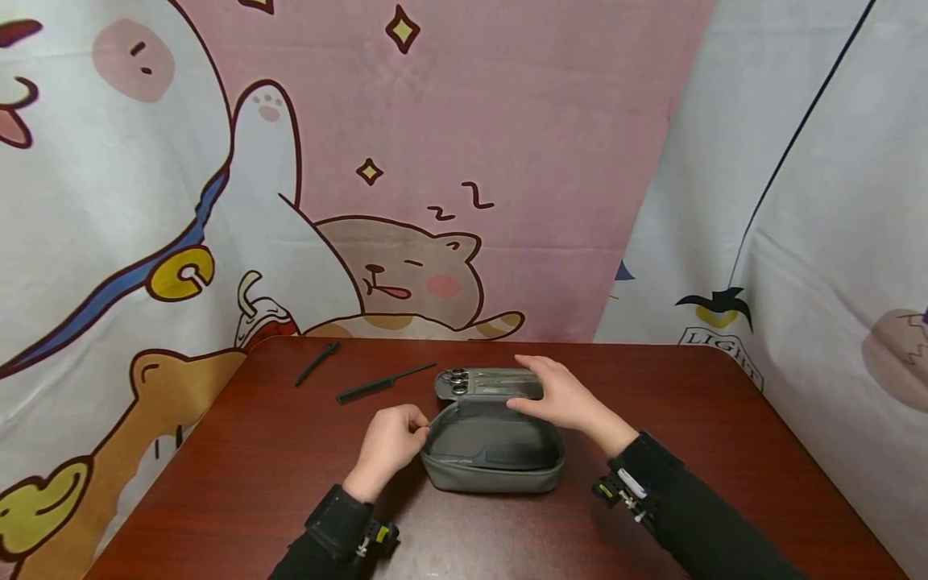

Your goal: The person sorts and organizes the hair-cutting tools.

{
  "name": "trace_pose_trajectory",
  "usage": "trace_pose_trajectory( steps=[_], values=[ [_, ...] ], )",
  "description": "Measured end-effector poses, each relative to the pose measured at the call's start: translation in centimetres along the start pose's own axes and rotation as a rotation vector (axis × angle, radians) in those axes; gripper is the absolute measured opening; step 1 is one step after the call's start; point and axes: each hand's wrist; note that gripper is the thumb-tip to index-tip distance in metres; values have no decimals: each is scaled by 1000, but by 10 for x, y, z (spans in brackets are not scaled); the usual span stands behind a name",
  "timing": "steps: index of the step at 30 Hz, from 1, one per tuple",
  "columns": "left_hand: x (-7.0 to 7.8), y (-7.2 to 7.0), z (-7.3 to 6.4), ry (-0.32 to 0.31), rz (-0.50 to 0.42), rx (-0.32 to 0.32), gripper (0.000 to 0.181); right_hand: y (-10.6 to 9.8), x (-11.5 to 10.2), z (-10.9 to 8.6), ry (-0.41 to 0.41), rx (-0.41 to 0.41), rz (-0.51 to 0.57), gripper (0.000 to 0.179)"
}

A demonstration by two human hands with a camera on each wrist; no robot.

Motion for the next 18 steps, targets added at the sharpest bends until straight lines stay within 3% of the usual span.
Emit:
trace_pose_trajectory(
  steps=[5,18],
  values=[
    [0,-1,-1,4,-5,-2,13,-1,12,-7,30,18,-33,79],
    [-1,0,-1,12,0,2,14,0,26,-21,130,-26,-79,80]
  ],
)
Point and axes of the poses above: each hand's wrist, its own z-axis towards the middle knuckle, its own y-axis out of the palm, x = y × z, and after that the axes turned 3 degrees about x, right-handed
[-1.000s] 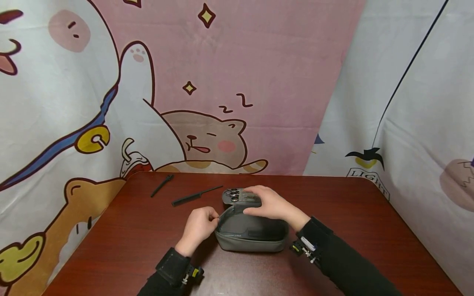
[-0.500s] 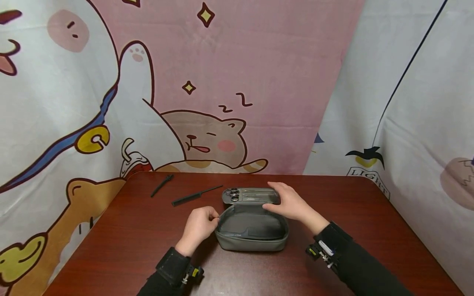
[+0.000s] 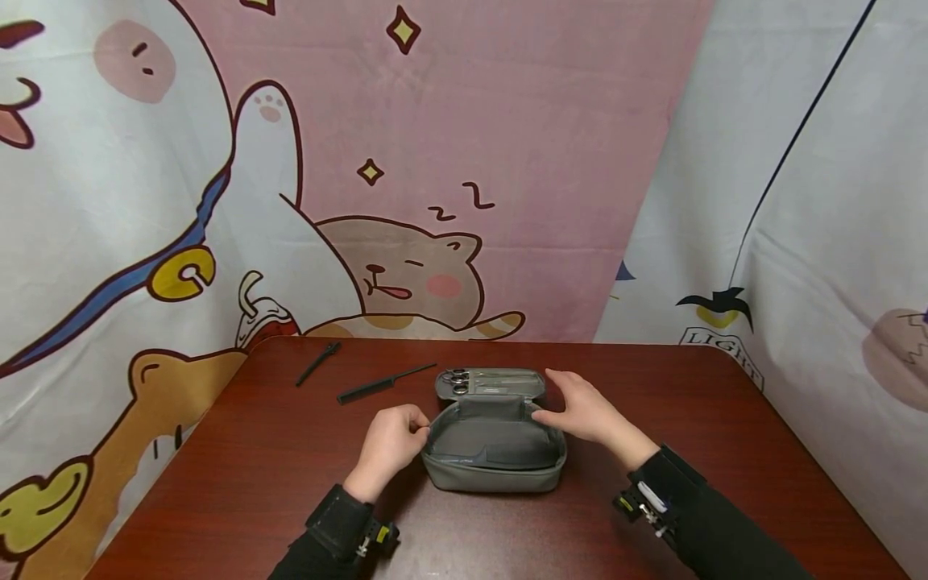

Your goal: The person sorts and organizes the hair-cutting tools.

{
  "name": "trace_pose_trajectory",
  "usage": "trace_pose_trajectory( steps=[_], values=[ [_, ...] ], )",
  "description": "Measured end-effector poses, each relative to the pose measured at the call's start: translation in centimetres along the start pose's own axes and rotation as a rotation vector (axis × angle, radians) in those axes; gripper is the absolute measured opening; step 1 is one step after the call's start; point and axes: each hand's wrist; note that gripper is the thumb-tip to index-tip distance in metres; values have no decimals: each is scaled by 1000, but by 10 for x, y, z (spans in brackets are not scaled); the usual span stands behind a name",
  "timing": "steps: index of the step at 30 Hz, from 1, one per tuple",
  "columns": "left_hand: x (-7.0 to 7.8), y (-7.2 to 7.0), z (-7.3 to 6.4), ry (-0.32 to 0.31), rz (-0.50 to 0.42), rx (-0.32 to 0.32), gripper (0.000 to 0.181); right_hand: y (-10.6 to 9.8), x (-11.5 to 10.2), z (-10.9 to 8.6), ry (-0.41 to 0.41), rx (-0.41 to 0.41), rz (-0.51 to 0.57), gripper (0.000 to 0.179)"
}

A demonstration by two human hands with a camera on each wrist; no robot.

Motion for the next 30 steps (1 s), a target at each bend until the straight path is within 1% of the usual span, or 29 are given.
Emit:
trace_pose_trajectory(
  steps=[8,11,17,28,30],
  values=[
    [0,-1,0,-5,-2,1,14,3,5,-6,33,-21,-26,69],
    [-1,0,0,-7,-1,2,14,6,5,-7,42,-38,-12,62],
    [-2,1,0,-8,-4,0,13,13,5,-9,16,-47,20,43],
    [-2,0,0,-1,-15,-8,13,19,3,-12,13,-36,40,22],
    [-2,0,1,3,-14,-13,12,19,3,-12,13,-31,37,21]
  ],
)
Point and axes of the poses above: each hand's wrist, its own z-axis towards the middle knuckle, its own y-axis out of the palm, x = y × z, and after that the axes turned 3 degrees about x, right-handed
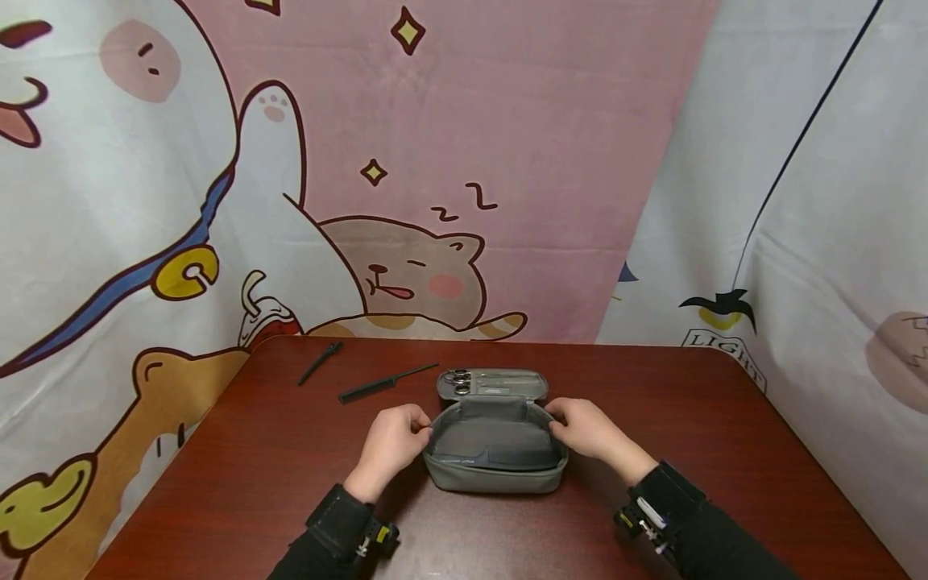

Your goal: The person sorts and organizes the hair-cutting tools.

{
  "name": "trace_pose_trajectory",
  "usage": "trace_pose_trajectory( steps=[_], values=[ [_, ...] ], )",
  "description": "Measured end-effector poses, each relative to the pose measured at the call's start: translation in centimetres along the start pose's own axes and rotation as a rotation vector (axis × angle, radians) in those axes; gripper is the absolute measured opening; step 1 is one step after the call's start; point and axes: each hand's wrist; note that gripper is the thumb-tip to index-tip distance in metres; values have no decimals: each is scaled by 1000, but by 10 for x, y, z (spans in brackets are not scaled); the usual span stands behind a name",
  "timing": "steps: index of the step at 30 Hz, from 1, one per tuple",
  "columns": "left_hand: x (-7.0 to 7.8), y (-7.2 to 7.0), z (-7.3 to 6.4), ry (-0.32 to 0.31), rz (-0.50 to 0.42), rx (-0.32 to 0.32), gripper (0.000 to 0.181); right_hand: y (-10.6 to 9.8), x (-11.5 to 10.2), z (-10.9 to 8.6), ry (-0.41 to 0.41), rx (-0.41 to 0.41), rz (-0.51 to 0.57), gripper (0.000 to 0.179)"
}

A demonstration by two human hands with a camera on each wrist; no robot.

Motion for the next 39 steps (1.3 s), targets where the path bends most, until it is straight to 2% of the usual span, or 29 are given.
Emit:
trace_pose_trajectory(
  steps=[5,10,18,22,30,39],
  values=[
    [1,-2,1,6,-2,-1,8,1,1,0,6,10,-19,22],
    [2,-7,4,-20,4,16,8,1,0,-1,19,3,-9,22],
    [1,-16,12,-67,35,27,34,1,1,-1,15,10,-12,22],
    [-2,-22,21,-60,54,25,42,1,1,-2,13,7,-1,22],
    [-11,-37,45,5,111,-3,54,1,2,-2,17,4,3,21],
    [-25,-43,71,-7,139,-80,66,1,2,-2,15,4,4,21]
  ],
)
Point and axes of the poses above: each hand's wrist, its own z-axis towards the middle knuckle, its own y-axis out of the palm, x = y × z, and after that the axes turned 3 degrees about x, right-handed
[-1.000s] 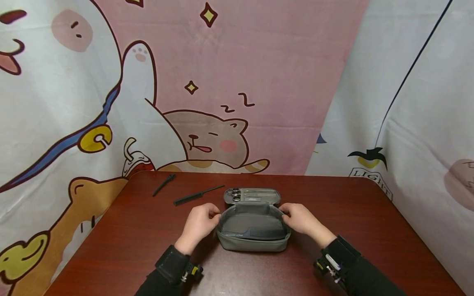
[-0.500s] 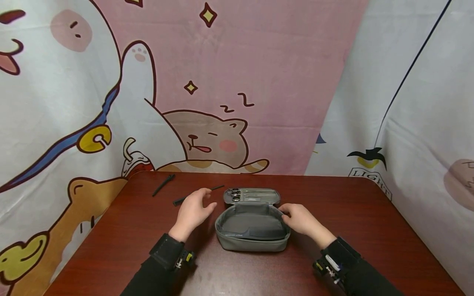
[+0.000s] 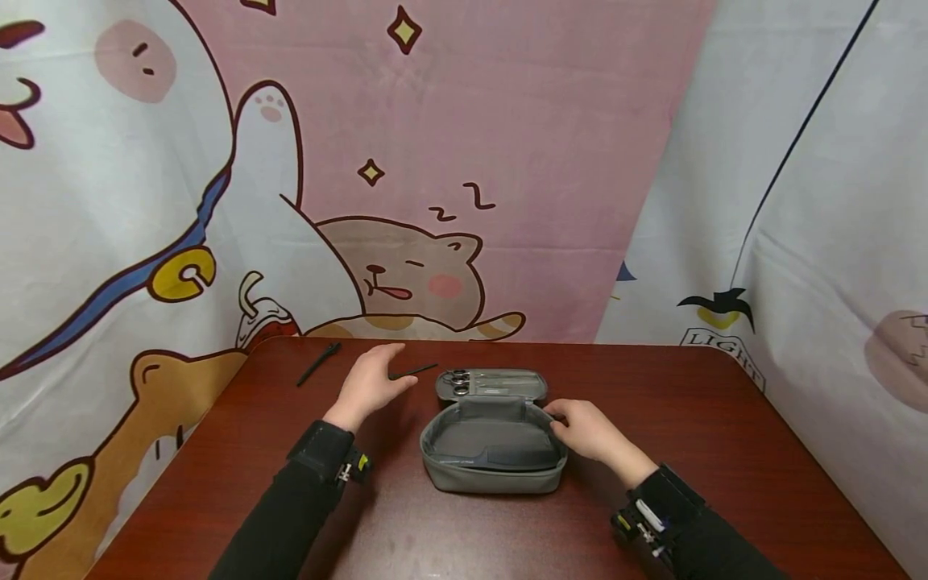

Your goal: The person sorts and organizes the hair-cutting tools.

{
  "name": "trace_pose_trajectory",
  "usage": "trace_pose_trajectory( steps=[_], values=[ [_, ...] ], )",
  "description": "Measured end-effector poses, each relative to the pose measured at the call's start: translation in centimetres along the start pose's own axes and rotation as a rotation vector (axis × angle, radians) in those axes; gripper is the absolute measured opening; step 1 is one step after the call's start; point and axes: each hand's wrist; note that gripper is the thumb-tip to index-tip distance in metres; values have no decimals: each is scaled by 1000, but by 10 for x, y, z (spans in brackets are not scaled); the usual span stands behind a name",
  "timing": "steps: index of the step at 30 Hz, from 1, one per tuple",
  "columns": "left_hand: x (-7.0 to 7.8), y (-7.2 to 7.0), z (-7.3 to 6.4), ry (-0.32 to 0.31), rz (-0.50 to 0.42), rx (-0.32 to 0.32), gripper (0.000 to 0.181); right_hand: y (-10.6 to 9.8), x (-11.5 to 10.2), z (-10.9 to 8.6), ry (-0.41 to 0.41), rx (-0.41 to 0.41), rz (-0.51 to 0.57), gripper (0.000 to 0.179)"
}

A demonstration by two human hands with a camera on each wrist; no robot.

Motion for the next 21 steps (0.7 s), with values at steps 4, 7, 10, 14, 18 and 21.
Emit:
trace_pose_trajectory(
  steps=[4,7,10,14,18,21],
  values=[
    [-3,-1,9,-5,-1,-26,68,-1,-1,0,8,-6,9,21],
    [-3,-2,14,-3,7,-42,69,-1,-1,0,11,-8,10,22],
    [-5,-2,20,-5,16,-45,69,-1,0,0,12,-9,12,21],
    [-11,0,27,-17,28,-53,70,-1,1,-1,6,-12,15,22],
    [-19,3,31,-44,32,-74,70,-1,1,-1,0,-11,11,22],
    [-25,5,33,-72,39,-83,70,-2,0,0,-5,-11,10,22]
  ],
)
Point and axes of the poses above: each hand's wrist, its own z-axis towards the middle knuckle, its own y-axis out of the palm, x = y × z, and after that the axes turned 3 degrees about x, right-handed
